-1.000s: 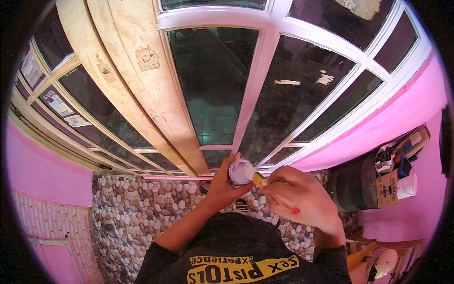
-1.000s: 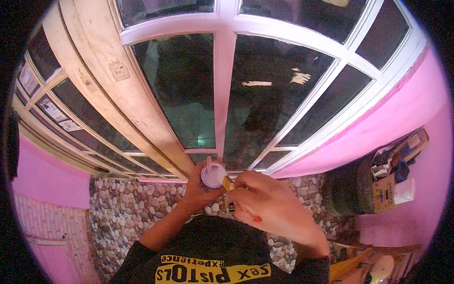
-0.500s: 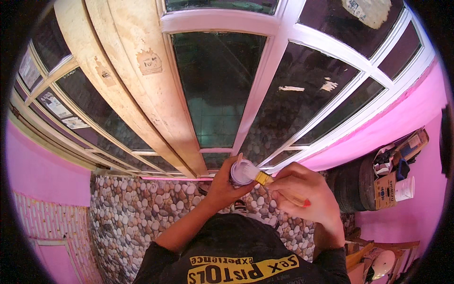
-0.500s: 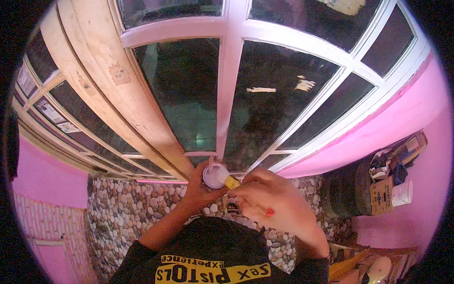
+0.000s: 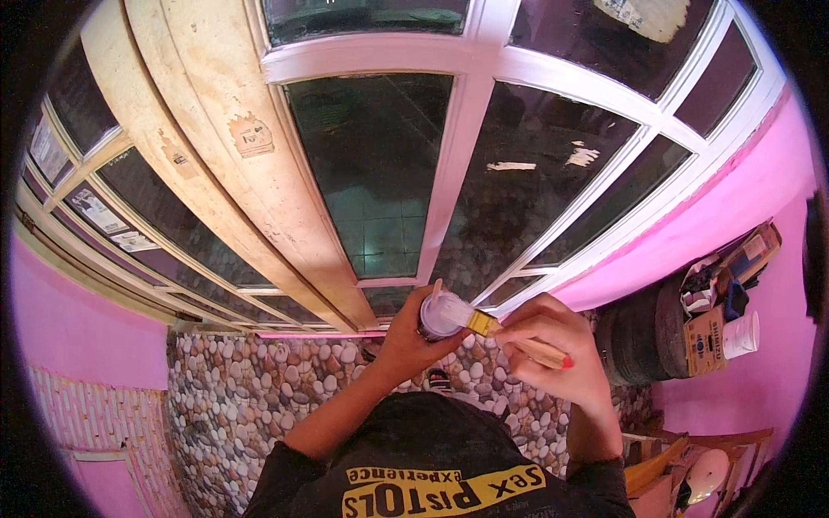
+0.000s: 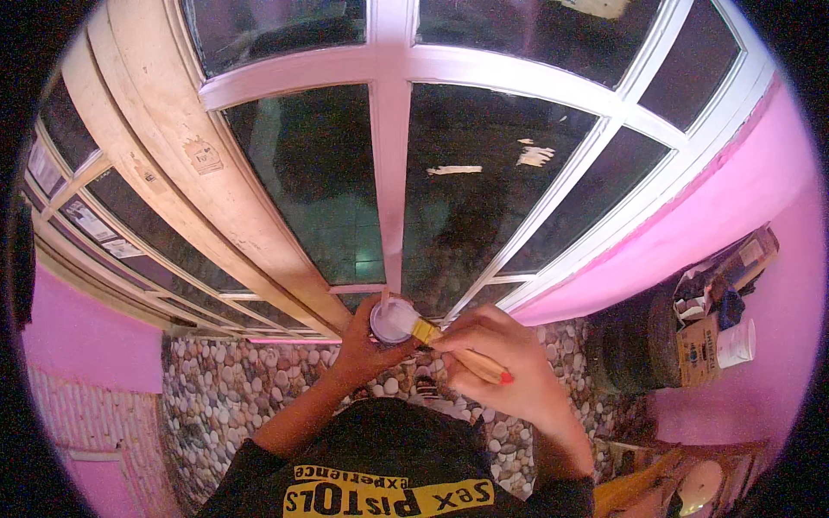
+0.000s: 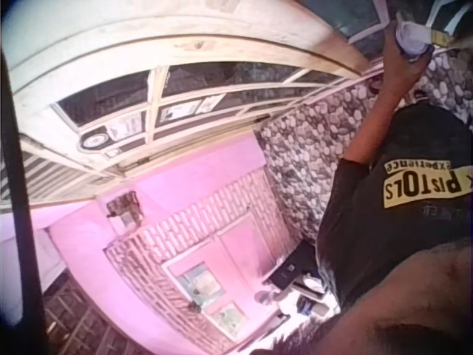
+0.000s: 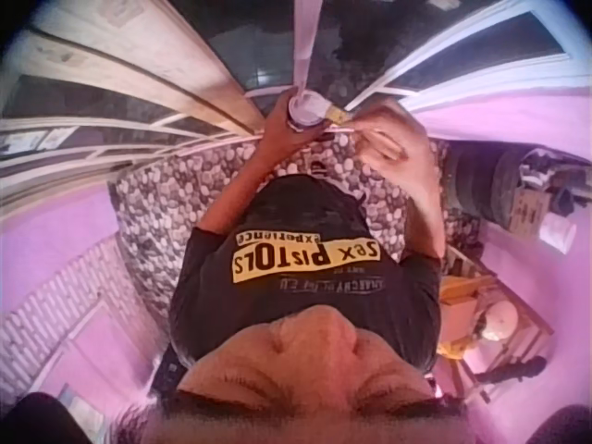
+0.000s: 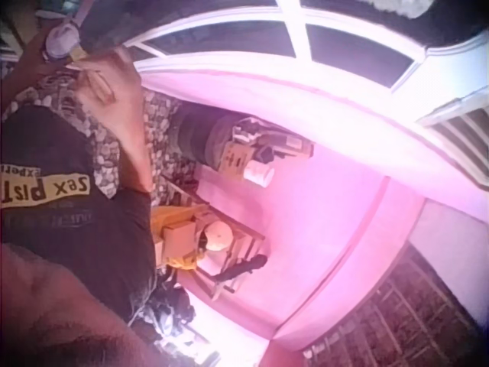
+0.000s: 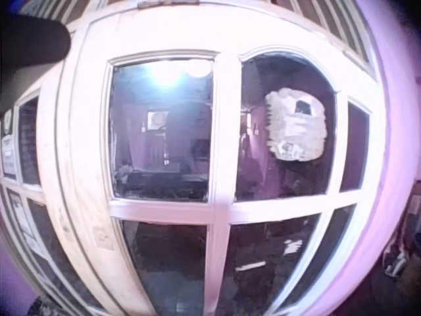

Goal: The person paints a white wooden frame around a glass door using a brush, dipping the brush into a small container of white paint throughout the process.

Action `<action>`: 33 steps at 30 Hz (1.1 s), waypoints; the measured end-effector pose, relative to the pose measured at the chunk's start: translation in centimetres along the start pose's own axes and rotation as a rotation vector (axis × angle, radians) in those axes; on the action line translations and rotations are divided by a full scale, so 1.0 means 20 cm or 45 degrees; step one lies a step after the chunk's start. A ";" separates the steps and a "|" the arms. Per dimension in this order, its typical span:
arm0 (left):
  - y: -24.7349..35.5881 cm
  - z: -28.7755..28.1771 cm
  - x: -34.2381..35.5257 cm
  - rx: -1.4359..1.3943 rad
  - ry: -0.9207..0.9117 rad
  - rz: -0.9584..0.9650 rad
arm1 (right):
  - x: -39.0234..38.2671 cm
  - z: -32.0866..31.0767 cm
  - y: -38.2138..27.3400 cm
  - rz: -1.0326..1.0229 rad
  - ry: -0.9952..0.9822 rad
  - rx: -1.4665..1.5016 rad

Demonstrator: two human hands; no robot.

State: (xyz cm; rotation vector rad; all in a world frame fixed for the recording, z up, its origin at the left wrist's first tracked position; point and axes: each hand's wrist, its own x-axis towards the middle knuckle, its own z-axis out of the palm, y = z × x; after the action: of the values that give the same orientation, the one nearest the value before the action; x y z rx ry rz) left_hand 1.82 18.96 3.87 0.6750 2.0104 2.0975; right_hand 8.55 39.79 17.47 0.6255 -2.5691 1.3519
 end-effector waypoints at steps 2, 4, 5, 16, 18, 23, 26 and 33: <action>-0.01 0.01 0.00 0.087 0.001 0.031 | 0.00 0.00 -0.04 0.028 -0.030 -0.004; -0.02 0.01 0.01 0.081 0.001 0.026 | 0.01 0.00 -0.05 0.055 -0.064 -0.004; -0.02 0.01 0.00 0.076 0.004 0.019 | 0.01 0.01 -0.05 0.061 -0.095 -0.021; -0.03 0.00 -0.01 0.037 0.012 0.031 | 0.00 0.02 -0.03 -0.012 -0.008 -0.080; -0.03 0.00 -0.01 -0.010 0.018 0.024 | -0.03 0.02 0.01 0.058 0.102 0.090; -0.03 0.01 0.00 -0.011 0.015 0.024 | -0.09 0.03 0.05 0.214 0.315 0.250; -0.02 0.02 0.01 0.047 0.045 0.055 | -0.13 0.05 0.06 0.362 0.440 0.465; 0.00 0.05 0.00 0.152 0.063 -0.033 | -0.21 0.11 0.16 0.464 0.778 0.635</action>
State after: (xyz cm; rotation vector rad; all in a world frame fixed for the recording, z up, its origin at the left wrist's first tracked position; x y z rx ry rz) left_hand 2.24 19.87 3.85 0.6175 2.1727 2.0123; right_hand 11.00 40.76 12.35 -0.2100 -1.9097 1.9454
